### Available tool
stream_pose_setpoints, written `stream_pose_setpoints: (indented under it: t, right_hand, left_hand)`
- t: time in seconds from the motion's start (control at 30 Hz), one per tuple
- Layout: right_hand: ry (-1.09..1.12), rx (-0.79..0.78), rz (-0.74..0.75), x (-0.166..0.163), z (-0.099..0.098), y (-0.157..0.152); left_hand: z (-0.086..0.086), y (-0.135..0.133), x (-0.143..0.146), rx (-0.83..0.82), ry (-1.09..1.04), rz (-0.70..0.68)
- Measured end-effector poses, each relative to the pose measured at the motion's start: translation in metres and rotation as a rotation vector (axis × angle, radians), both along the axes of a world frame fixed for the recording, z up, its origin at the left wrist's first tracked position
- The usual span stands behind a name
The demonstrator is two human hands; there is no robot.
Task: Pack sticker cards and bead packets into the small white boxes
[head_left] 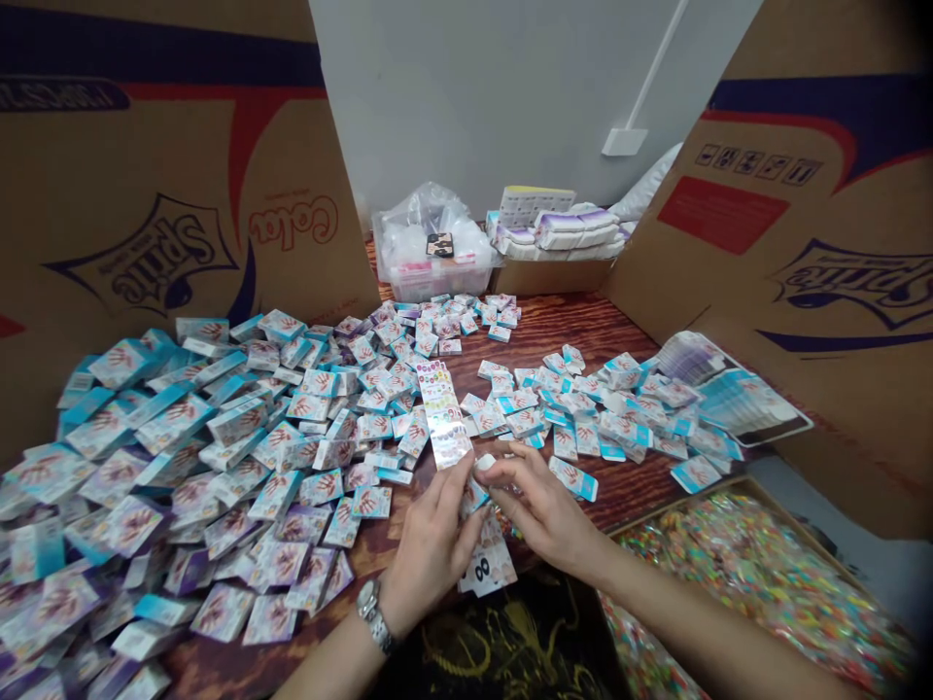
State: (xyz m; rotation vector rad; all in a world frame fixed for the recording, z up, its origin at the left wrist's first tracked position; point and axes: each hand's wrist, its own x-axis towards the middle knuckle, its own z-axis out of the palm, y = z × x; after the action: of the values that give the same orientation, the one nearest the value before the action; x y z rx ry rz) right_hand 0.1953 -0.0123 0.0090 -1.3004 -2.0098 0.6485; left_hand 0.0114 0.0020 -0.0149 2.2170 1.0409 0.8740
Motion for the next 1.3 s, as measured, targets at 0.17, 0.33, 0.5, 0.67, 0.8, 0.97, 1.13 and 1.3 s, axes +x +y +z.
stream_pose_setpoints:
  t: [0.17,0.33,0.5,0.67,0.8,0.97,1.13,1.3]
  right_hand:
    - [0.123,-0.067,0.035,-0.009,0.004,0.005]
    - [0.159,0.005,0.018,-0.022,0.005,0.007]
    - [0.237,-0.044,-0.113,-0.035,-0.004,0.010]
    - [0.528,-0.278,-0.153,-0.049,-0.011,0.011]
    - [0.591,-0.346,-0.104,-0.057,-0.008,0.013]
    - [0.549,-0.330,-0.148,-0.062,-0.004,0.014]
    - [0.283,-0.114,-0.152,-0.061,0.002,0.011]
    - [0.159,0.022,-0.109,-0.061,0.009,0.010]
  left_hand:
    - [0.006,0.000,-0.005,-0.055,-0.046,-0.016]
    - [0.007,0.000,-0.012,-0.025,-0.050,0.019]
    - [0.004,-0.003,-0.018,0.059,-0.032,0.067]
    - [0.000,-0.006,-0.025,0.227,0.091,0.149]
    - [0.000,-0.008,-0.030,0.290,0.144,0.200]
    - [-0.002,-0.009,-0.031,0.296,0.136,0.229]
    - [-0.012,-0.011,-0.030,0.293,0.119,0.274]
    - [-0.012,-0.012,-0.026,0.293,0.160,0.260]
